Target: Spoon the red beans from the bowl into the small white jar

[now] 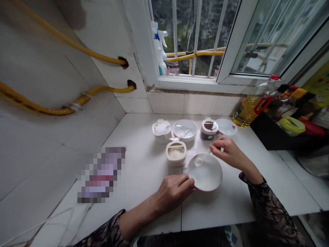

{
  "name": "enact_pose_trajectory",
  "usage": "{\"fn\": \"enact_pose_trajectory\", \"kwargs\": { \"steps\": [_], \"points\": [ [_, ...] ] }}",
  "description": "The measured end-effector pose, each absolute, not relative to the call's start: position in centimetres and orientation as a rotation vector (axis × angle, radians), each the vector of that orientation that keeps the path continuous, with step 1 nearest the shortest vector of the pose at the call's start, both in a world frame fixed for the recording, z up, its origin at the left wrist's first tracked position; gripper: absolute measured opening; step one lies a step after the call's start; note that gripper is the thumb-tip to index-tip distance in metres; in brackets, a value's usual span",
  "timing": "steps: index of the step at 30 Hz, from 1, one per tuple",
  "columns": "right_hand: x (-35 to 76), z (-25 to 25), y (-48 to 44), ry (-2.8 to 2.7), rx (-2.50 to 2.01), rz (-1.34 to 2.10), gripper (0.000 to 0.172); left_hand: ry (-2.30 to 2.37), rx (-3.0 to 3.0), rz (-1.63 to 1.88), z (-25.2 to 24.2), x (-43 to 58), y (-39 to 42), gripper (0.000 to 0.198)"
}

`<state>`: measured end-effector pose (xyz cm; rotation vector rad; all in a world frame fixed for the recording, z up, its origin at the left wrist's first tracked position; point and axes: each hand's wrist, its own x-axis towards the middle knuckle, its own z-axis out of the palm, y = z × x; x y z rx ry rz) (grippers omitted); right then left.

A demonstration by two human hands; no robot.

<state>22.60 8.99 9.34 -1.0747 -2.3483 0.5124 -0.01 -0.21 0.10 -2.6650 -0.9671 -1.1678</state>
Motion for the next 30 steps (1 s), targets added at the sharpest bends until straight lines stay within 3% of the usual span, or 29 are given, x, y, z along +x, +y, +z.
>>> {"fn": "enact_pose_trajectory", "kwargs": {
  "steps": [7,11,30],
  "points": [
    [23.7,9.0,8.6,-2.664,-1.195,0.529,0.039,-0.962,-2.690,-1.192,0.3,-0.1,-0.2,0.019],
    [22.8,9.0,7.8,-2.729,-1.042,0.658,0.039,-0.968,-2.703,-1.186,0.5,-0.1,-0.3,0.020],
    [24.0,7.6,9.0,-2.337,-1.226,1.069,0.037,-0.966,-2.717,-1.175,0.5,-0.1,-0.3,0.019]
  ]
}}
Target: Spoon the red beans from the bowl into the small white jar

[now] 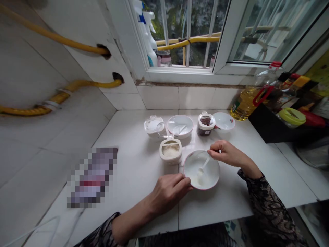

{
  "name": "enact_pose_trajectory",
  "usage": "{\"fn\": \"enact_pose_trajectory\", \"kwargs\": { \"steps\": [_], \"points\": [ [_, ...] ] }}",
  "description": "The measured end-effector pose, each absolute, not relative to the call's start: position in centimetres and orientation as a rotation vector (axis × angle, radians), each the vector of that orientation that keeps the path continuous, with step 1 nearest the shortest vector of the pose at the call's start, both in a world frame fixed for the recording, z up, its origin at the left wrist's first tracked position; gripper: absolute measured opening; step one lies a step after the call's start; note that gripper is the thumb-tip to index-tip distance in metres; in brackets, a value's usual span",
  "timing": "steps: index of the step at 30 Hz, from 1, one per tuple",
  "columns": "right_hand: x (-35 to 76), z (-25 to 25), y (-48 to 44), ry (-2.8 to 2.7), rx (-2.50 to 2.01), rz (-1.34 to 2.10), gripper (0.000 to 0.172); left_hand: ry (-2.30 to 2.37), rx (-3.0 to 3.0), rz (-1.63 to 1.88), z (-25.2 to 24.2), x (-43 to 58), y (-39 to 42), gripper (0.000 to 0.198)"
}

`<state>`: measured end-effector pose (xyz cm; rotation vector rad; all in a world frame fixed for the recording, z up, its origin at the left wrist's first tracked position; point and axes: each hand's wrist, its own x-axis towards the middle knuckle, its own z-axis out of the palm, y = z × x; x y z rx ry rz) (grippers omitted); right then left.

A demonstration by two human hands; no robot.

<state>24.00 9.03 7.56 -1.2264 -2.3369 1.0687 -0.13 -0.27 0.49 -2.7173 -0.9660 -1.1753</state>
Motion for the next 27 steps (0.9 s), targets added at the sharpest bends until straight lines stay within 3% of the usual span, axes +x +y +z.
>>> {"fn": "enact_pose_trajectory", "kwargs": {
  "steps": [6,20,24,27],
  "points": [
    [23.9,7.0,9.2,-2.341,-1.256,1.066,0.037,-0.976,-2.706,-1.165,0.4,-0.1,-0.3,0.021],
    [23.7,7.2,9.5,-1.975,-1.221,1.404,0.047,-0.979,-2.702,-1.151,0.3,-0.1,-0.3,0.022],
    [22.5,7.5,9.8,-1.801,-1.195,1.267,0.053,-0.963,-2.692,-1.185,0.3,-0.1,-0.3,0.022],
    [20.9,8.2,9.5,-1.778,-1.159,0.965,0.050,-0.972,-2.694,-1.186,0.3,-0.1,-0.3,0.022]
  ]
}}
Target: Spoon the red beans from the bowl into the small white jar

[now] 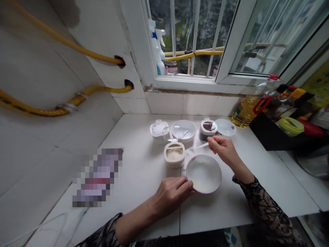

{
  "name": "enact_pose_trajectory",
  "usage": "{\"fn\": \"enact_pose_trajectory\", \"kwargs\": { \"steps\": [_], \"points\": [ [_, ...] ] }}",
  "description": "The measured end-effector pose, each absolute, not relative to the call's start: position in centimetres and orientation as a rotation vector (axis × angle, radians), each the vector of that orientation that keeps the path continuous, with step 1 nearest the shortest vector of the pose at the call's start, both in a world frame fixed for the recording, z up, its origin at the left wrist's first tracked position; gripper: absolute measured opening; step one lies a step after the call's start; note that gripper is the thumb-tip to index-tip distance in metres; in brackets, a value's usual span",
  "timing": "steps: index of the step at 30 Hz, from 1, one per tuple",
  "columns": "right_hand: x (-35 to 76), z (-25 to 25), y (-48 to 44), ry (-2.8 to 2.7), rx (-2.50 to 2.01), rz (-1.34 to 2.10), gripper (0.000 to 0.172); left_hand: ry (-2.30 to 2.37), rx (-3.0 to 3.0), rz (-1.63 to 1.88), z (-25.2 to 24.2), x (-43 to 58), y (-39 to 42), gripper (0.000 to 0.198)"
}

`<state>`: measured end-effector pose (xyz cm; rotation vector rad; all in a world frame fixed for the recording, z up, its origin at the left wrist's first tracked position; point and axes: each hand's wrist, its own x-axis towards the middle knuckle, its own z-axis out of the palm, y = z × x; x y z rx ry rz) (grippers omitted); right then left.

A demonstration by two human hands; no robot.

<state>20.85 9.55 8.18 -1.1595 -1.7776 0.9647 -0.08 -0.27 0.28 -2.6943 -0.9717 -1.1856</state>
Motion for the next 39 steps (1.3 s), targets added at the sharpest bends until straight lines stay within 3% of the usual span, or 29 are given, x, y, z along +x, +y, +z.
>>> {"fn": "enact_pose_trajectory", "kwargs": {
  "steps": [6,10,13,20,24,27,34,39],
  "points": [
    [17.5,8.6,8.2,-2.100,-0.841,0.056,0.037,-0.977,-2.687,-1.184,0.3,0.0,-0.3,0.023],
    [17.1,8.5,7.6,-2.218,-0.721,-0.161,0.031,-0.976,-2.676,-1.175,0.4,0.0,-0.3,0.026],
    [17.9,8.8,7.6,-2.120,-0.783,-0.034,0.033,-0.967,-2.692,-1.166,0.2,0.0,-0.2,0.025],
    [19.9,8.0,8.9,-1.733,-1.137,0.843,0.047,-0.974,-2.689,-1.173,-0.2,-0.2,-0.3,0.020],
    [21.4,7.3,9.2,-1.695,-1.168,1.074,0.051,-0.964,-2.692,-1.178,0.3,-0.1,-0.3,0.022],
    [22.6,7.2,9.1,-1.860,-1.218,1.063,0.049,-0.962,-2.691,-1.187,0.5,0.0,-0.2,0.023],
    [22.8,7.1,8.0,-2.463,-1.086,0.599,0.040,-0.968,-2.691,-1.196,0.4,-0.1,-0.2,0.020],
    [21.7,6.9,7.2,-2.571,-0.938,0.676,0.038,-0.977,-2.724,-1.172,0.4,-0.1,-0.3,0.018]
  ]
}}
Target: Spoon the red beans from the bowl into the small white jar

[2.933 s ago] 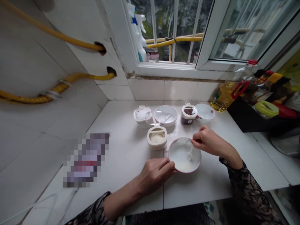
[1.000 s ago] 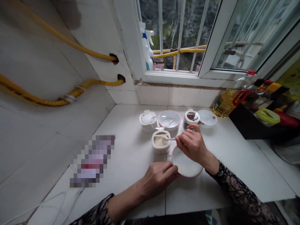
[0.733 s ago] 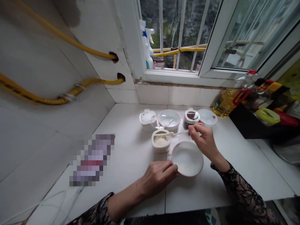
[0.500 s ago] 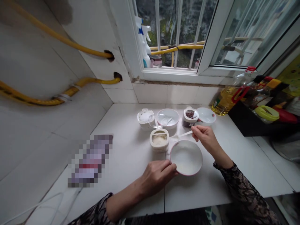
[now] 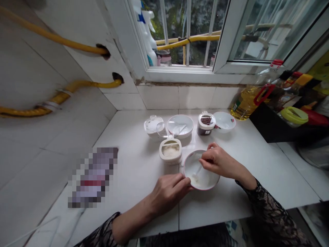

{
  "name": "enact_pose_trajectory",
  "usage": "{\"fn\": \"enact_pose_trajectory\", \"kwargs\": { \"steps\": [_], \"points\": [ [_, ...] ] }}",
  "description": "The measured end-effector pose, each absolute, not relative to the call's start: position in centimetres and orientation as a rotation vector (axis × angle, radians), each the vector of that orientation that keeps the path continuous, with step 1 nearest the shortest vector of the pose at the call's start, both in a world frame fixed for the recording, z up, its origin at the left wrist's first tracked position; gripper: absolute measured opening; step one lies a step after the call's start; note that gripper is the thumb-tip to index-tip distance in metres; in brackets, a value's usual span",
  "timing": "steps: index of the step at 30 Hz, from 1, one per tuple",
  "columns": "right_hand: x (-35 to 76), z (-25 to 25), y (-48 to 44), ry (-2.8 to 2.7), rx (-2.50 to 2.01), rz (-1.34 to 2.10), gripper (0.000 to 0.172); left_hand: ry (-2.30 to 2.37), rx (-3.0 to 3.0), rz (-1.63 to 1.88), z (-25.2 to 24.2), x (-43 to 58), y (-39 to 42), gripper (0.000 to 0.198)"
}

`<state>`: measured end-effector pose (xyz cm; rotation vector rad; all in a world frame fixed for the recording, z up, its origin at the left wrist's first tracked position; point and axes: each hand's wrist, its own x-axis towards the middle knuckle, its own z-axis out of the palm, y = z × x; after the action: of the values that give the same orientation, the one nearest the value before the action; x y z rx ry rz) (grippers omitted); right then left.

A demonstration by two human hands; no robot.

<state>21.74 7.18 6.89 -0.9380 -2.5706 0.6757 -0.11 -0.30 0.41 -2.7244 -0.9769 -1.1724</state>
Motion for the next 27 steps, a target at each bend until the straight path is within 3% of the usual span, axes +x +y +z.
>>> {"fn": "enact_pose_trajectory", "kwargs": {
  "steps": [16,27],
  "points": [
    [24.0,6.6,8.7,-1.946,-1.278,1.361,0.043,-0.960,-2.720,-1.202,0.6,0.0,-0.2,0.019],
    [23.6,6.1,9.3,-1.758,-1.268,1.473,0.053,-0.966,-2.686,-1.189,0.4,0.0,-0.2,0.025]
  ]
}}
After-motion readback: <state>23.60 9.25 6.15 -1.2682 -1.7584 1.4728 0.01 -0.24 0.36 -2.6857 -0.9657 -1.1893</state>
